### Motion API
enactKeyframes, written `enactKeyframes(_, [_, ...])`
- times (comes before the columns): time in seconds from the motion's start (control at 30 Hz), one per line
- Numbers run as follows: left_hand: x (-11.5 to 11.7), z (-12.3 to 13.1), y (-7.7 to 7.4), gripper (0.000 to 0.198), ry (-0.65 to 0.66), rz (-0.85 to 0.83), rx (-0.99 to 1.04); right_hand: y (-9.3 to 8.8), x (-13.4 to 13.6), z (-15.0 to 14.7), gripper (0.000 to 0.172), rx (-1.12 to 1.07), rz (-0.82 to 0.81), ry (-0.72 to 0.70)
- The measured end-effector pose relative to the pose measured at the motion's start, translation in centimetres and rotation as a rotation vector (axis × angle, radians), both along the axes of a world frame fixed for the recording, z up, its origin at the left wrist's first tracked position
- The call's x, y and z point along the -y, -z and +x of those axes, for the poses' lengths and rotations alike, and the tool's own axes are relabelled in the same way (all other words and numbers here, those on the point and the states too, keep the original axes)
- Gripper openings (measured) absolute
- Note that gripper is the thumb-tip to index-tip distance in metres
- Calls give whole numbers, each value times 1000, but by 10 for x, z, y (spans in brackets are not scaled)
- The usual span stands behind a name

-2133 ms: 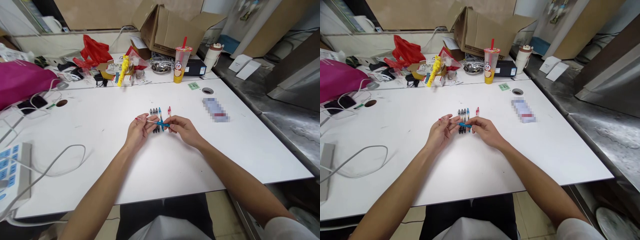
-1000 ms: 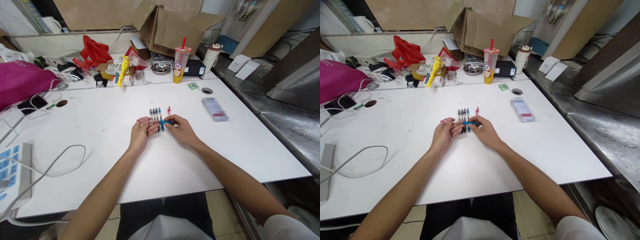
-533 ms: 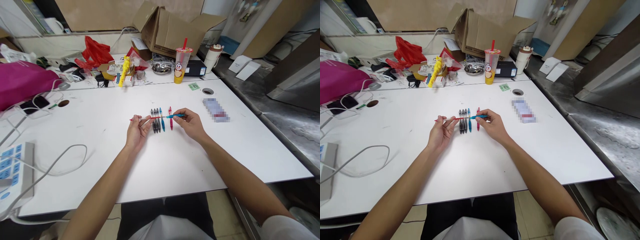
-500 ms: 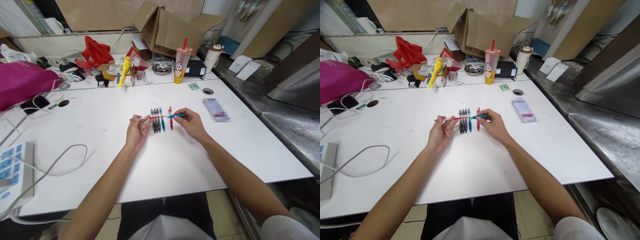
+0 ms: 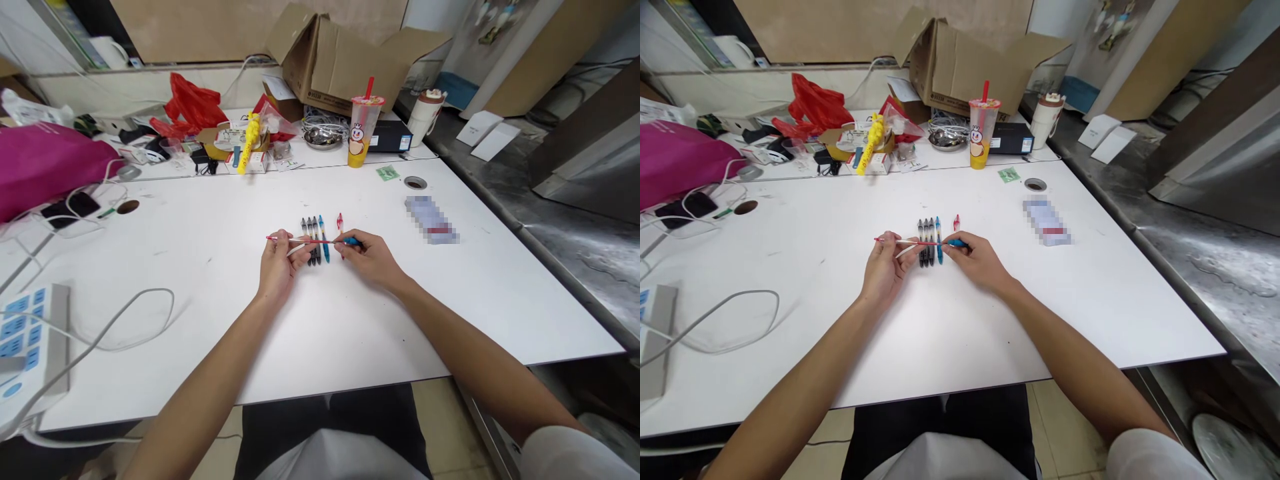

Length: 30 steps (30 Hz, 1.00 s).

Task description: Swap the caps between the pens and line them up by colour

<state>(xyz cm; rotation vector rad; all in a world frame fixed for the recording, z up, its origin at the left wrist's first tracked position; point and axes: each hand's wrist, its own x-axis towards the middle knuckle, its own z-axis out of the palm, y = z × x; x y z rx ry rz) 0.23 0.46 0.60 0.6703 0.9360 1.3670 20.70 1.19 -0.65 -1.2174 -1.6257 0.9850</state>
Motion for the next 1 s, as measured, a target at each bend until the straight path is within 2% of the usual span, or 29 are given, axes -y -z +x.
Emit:
enactKeyframes(0.27, [2,3,-1,26,31,-30,-19,4,2,-4,24,6,13,36])
enactKeyframes(0.6, [-8,-12,-3,17,-133,3,-50,-4,-3,8,30,48,80,122])
enactKeyframes(0.73, [-8,-12,-3,15,-120,11,-53,-2,-4,10,31,62,82,117])
enactKeyframes(1.0, [-7,-11,-1,25,-95,26,-69,-5,-4,11,35,60,49,97])
